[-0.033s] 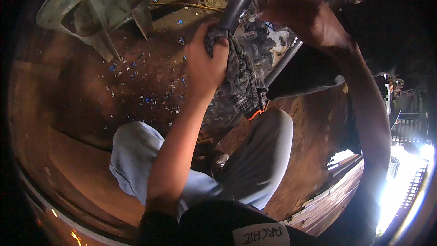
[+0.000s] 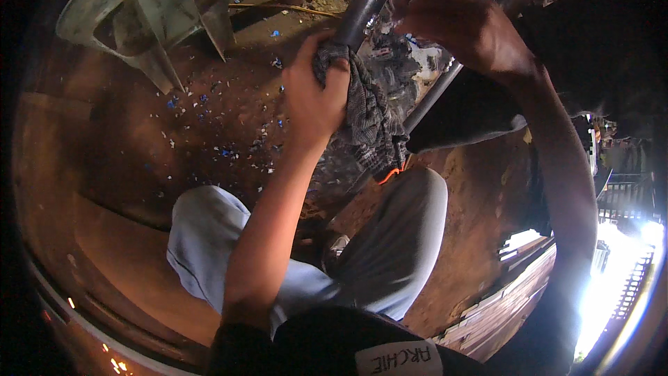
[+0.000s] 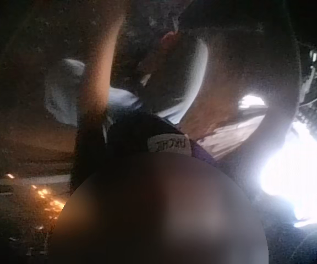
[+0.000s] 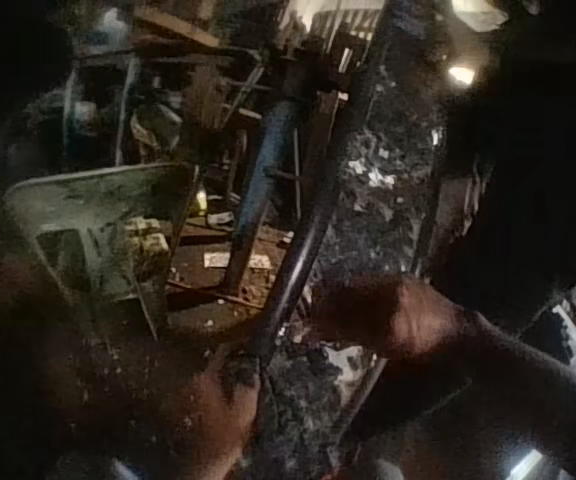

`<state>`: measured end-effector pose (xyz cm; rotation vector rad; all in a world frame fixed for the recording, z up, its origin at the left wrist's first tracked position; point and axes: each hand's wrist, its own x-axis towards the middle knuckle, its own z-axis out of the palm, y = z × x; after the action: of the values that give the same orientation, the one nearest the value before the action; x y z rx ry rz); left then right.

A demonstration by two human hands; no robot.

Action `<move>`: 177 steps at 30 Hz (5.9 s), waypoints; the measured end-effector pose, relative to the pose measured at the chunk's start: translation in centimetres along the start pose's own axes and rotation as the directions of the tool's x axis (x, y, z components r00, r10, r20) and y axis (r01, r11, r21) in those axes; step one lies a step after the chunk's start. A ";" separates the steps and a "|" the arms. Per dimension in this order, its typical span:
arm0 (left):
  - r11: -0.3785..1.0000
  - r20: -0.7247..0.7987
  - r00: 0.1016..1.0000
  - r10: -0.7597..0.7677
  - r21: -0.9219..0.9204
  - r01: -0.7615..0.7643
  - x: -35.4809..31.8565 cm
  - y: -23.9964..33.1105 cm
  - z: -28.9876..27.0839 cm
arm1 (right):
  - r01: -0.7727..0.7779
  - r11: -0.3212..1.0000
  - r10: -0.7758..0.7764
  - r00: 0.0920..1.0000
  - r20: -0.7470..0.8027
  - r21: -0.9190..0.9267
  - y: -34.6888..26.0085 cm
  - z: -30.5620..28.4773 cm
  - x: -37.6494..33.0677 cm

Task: The person sits on the floor and uses a cloth to wipe and clean a metal frame. They repeatedly rub the surface of the frame with the cloth, focusing on removing debris or residue from the metal.

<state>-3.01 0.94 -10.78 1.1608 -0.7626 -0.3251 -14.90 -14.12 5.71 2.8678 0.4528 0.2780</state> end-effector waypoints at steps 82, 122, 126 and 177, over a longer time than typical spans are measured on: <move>1.000 -0.027 0.999 -0.022 0.012 0.022 0.0 -0.1 0.4 | -0.187 0.940 0.164 0.981 -0.102 -0.286 -2.5 2.1 -1.3; 0.998 -0.010 1.000 -0.006 0.057 0.007 0.1 -0.3 0.3 | -0.080 0.991 0.054 0.971 -0.234 -0.105 -1.9 1.9 -1.8; 0.999 -0.016 1.000 0.001 0.046 0.000 0.1 -0.4 0.2 | -0.093 0.976 0.045 0.971 -0.237 -0.195 -2.0 2.5 -1.6; 0.999 -0.015 0.999 0.028 0.041 -0.027 -0.1 -0.2 0.3 | -0.311 0.949 0.277 0.897 -0.343 -0.046 -4.3 3.6 -3.3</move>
<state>-3.23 0.68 -10.91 1.1892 -0.7743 -0.2781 -18.36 -11.90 0.70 2.7859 0.0483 0.8241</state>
